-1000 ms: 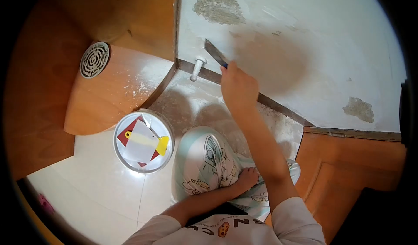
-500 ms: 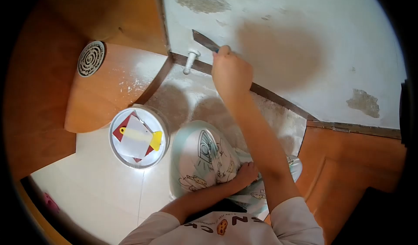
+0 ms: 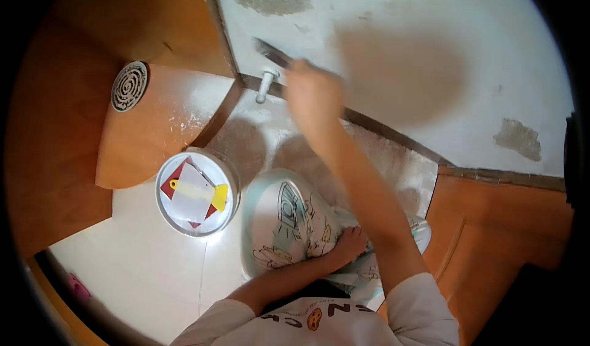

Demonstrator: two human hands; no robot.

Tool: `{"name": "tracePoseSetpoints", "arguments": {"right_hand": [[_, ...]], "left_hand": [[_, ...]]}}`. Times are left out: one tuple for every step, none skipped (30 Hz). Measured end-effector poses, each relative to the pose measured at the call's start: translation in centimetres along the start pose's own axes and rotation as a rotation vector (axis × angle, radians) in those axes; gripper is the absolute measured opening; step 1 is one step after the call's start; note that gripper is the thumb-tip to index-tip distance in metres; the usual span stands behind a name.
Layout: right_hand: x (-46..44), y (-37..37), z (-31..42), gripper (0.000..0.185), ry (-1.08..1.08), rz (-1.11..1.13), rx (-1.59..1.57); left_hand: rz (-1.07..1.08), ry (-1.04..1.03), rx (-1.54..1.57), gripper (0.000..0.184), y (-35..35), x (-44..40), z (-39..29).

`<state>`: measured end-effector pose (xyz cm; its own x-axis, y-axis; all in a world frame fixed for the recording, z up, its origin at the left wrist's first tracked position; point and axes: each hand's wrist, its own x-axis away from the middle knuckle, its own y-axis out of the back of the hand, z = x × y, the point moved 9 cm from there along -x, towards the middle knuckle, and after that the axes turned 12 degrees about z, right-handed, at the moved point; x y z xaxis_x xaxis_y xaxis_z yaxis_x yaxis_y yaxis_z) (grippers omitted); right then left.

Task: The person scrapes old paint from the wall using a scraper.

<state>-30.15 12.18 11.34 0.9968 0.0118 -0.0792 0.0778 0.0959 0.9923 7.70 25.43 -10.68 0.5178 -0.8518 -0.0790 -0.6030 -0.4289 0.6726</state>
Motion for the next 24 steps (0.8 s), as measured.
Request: {"name": "tracePoseSetpoints", "arguments": {"right_hand": [[-0.6,-0.1,1.4,0.020,0.066,-0.063,0.009],[-0.6,0.0,1.9,0.015,0.086,-0.077,0.011],[-0.6,0.1,2.8,0.011,0.112,-0.096,0.008],[-0.2,0.1,3.7,0.009,0.149,-0.106,0.008],[1.4,0.8,2.3,0.019,0.047,-0.017,-0.018],[2.3,1.3,0.8,0.019,0.009,-0.028,-0.005],[3.1,1.6,-0.6,0.019,-0.032,-0.037,0.007],[3.6,1.7,-1.5,0.020,-0.078,-0.044,0.020],[3.0,1.6,-1.8,0.021,-0.086,-0.073,0.053],[2.2,1.2,-1.8,0.021,-0.082,-0.070,0.079],[1.3,0.7,-1.6,0.021,-0.080,-0.073,0.104],[0.9,0.4,-1.6,0.022,-0.077,-0.077,0.127],[1.4,0.4,-1.7,0.016,-0.045,-0.102,0.112],[2.2,0.3,-1.6,0.011,-0.013,-0.127,0.095],[2.6,0.4,-1.3,0.006,0.023,-0.156,0.076],[2.4,0.2,-1.3,0.006,0.008,-0.126,0.063],[2.1,0.0,-1.5,0.006,0.004,-0.094,0.051],[2.0,-0.3,-1.6,0.006,-0.003,-0.053,0.040],[2.2,-0.2,-1.1,0.007,0.009,-0.083,0.077],[2.1,-0.1,-0.4,0.007,0.007,-0.113,0.111],[2.1,0.3,-0.2,0.007,0.012,-0.155,0.154],[2.3,0.4,-0.9,0.007,-0.017,-0.119,0.119],[2.7,0.6,-1.5,0.007,-0.040,-0.089,0.078],[2.7,0.6,-1.9,0.007,-0.057,-0.058,0.034]], "left_hand": [[-0.087,-0.011,0.129,0.017,1.0,0.3,-0.4],[-0.251,-0.012,0.404,0.018,3.0,0.0,0.0],[-0.272,-0.001,0.460,0.019,4.4,-0.3,0.4],[-0.294,0.009,0.516,0.019,5.3,-0.4,0.7],[-0.173,0.032,0.365,0.018,4.8,-0.7,0.2],[-0.055,0.049,0.216,0.018,4.1,-1.1,-0.2],[0.066,0.066,0.068,0.018,3.2,-1.0,-0.5],[0.190,0.082,-0.078,0.017,2.0,-0.8,-0.8],[0.317,0.096,-0.221,0.017,0.8,-0.4,-1.2],[0.329,0.074,-0.166,0.017,1.1,-0.2,-1.5],[0.341,0.048,-0.118,0.016,1.5,-0.2,-1.5],[0.352,0.025,-0.070,0.016,2.1,-0.3,-1.5],[0.334,0.024,-0.085,0.016,2.2,-0.4,-1.6],[0.315,0.026,-0.103,0.016,2.5,-0.4,-1.5],[0.297,0.028,-0.121,0.016,2.7,-0.5,-1.5],[0.285,0.031,-0.137,0.016,2.8,-0.3,-1.3],[0.278,0.035,-0.145,0.017,2.8,-0.4,-1.1],[0.272,0.040,-0.146,0.017,2.6,-0.4,-1.1],[0.272,0.041,-0.123,0.017,2.5,-0.4,-1.2],[0.275,0.039,-0.094,0.017,2.3,-0.3,-1.1],[0.278,0.036,-0.074,0.018,2.2,-0.5,-1.2],[0.277,0.034,-0.069,0.018,2.0,-0.4,-1.2],[0.278,0.039,-0.071,0.018,1.9,-0.3,-1.1],[0.273,0.047,-0.072,0.018,2.0,-0.3,-0.9]]}}
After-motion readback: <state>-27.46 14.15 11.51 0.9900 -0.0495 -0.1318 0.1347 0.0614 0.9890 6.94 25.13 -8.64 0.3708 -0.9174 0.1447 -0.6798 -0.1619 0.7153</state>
